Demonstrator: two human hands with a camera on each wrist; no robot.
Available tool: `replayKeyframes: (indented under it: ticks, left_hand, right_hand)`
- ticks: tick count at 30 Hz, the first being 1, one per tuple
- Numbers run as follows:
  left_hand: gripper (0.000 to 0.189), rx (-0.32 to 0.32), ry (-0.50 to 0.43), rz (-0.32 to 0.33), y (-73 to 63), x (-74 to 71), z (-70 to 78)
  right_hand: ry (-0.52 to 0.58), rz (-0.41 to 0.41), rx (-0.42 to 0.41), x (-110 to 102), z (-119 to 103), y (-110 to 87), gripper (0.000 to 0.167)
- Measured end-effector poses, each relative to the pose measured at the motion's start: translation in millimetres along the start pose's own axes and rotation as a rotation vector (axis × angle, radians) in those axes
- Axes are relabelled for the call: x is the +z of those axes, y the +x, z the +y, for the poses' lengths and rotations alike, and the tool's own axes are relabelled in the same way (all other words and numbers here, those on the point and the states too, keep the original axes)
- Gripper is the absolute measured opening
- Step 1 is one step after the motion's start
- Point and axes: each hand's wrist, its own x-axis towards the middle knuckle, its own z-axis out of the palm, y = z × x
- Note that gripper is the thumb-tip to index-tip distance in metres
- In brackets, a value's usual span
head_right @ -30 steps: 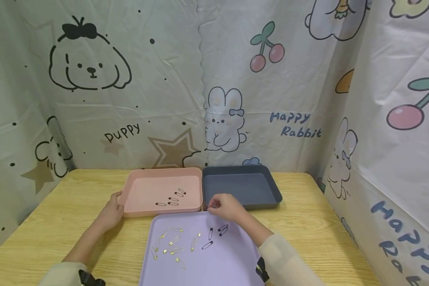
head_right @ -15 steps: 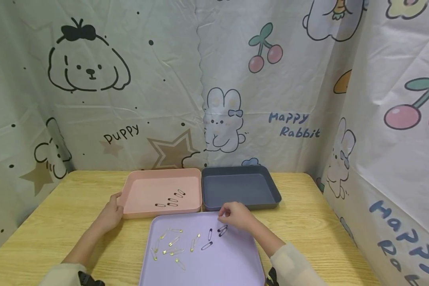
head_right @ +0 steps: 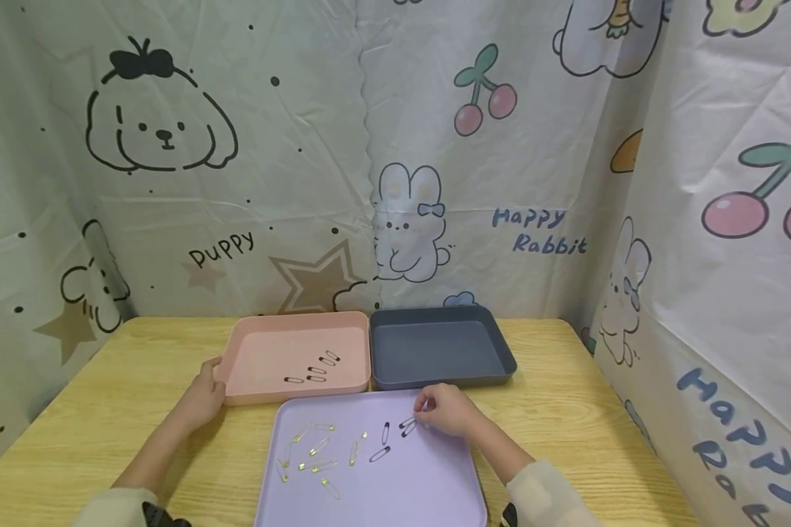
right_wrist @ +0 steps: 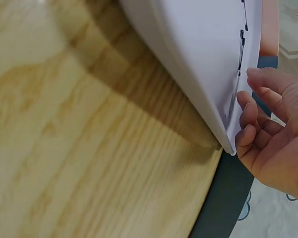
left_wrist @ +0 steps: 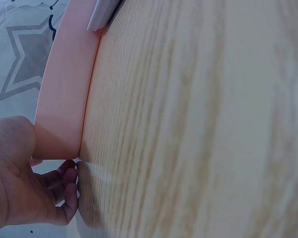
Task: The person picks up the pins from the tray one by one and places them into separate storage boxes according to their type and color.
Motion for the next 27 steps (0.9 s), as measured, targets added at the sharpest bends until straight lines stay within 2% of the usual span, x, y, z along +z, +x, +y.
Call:
replayKeyframes:
  ticks: [12, 20, 27]
  left_hand:
    - [0.055, -0.004, -0.001, -0.003, -1.1, -1.0, 1.6]
    - [0.055, -0.008, 0.0, -0.01, -1.7, -0.8, 2.6]
    - [0.055, -0.005, 0.008, -0.006, -0.2, -0.7, 2.0]
  right_hand:
    - [-0.014, 0.004, -0.006, 5.7, 0.6, 0.8, 0.004]
    - [-0.027, -0.055, 0.011, 4.8, -2.8, -3.3, 0.005]
    - [-0.089, -0.076, -0.028, 4.9, -4.0, -2.3, 0.008]
